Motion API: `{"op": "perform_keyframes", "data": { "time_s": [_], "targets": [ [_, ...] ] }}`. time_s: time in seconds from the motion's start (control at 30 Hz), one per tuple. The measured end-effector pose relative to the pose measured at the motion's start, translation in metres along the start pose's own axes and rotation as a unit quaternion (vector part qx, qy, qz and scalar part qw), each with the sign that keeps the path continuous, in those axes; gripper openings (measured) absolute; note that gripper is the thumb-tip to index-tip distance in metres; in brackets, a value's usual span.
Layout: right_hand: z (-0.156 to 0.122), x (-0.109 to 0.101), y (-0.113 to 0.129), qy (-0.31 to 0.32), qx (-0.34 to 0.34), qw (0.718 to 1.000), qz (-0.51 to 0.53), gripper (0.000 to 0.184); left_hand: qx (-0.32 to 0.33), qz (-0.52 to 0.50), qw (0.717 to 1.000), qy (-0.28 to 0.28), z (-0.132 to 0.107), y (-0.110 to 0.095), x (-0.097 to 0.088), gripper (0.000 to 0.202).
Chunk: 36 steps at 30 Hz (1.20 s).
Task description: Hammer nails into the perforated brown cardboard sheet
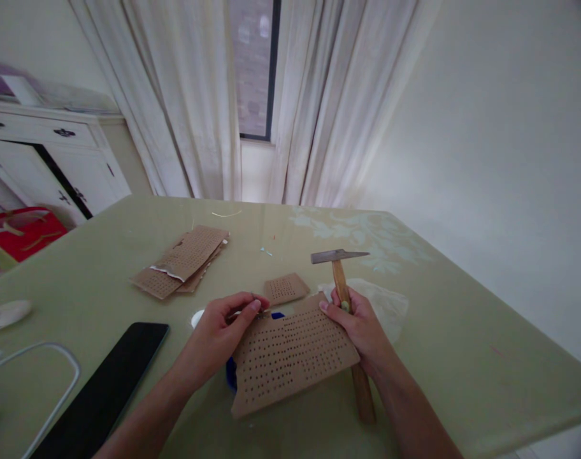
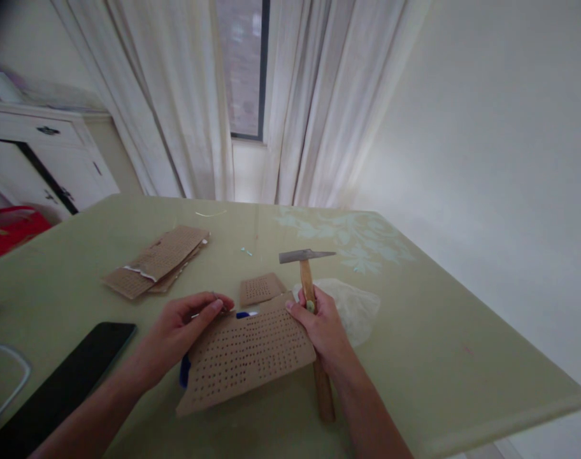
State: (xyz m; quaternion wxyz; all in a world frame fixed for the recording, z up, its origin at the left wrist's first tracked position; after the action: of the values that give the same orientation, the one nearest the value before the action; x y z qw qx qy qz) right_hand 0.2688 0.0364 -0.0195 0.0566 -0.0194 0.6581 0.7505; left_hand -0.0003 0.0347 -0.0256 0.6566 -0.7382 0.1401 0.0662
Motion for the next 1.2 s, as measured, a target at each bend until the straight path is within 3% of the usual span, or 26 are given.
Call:
{"op": "perform_keyframes", "data": {
  "time_s": [0.27, 0.8, 1.0, 1.1, 1.2],
  "targets": [
    [-0.001, 0.001, 0.0, 0.003, -0.014, 0.999, -0.029, 0.041, 0.067, 0.05, 0.996, 0.025, 0.001, 0.003, 0.001, 0.028],
    [-0.002, 0.002, -0.006, -0.001, -0.02, 0.999, -0.038, 0.041, 0.116, 0.157, 0.981, -0.006, -0.004, -0.006, 0.001, 0.029],
    [0.006, -0.001, -0.009, 0.011, -0.053, 0.995, -0.081, 0.043, 0.146, 0.194, 0.97, -0.019, -0.004, -0.006, 0.005, 0.027],
    [0.011, -0.011, -0.002, 0.018, -0.082, 0.986, -0.143, 0.046, 0.141, 0.201, 0.969, -0.014, -0.003, -0.008, 0.006, 0.027],
    [0.009, -0.022, 0.022, 0.028, -0.114, 0.97, -0.212, 0.04, 0.129, 0.214, 0.968, -0.005, -0.002, -0.01, 0.007, 0.03]
  ]
}}
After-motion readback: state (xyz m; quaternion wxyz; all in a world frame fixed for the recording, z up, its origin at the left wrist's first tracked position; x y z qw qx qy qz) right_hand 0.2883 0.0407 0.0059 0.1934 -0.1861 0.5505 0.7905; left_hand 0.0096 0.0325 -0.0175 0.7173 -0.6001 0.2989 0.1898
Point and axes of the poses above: each hand's wrist, its own z-axis towards the middle knuckle, its own x-axis out of the palm, y = z × x, the point moved 1 cm from there along z, towards the middle knuckle, and after that the axes turned 12 degrees about -x, right-handed, at the moved point
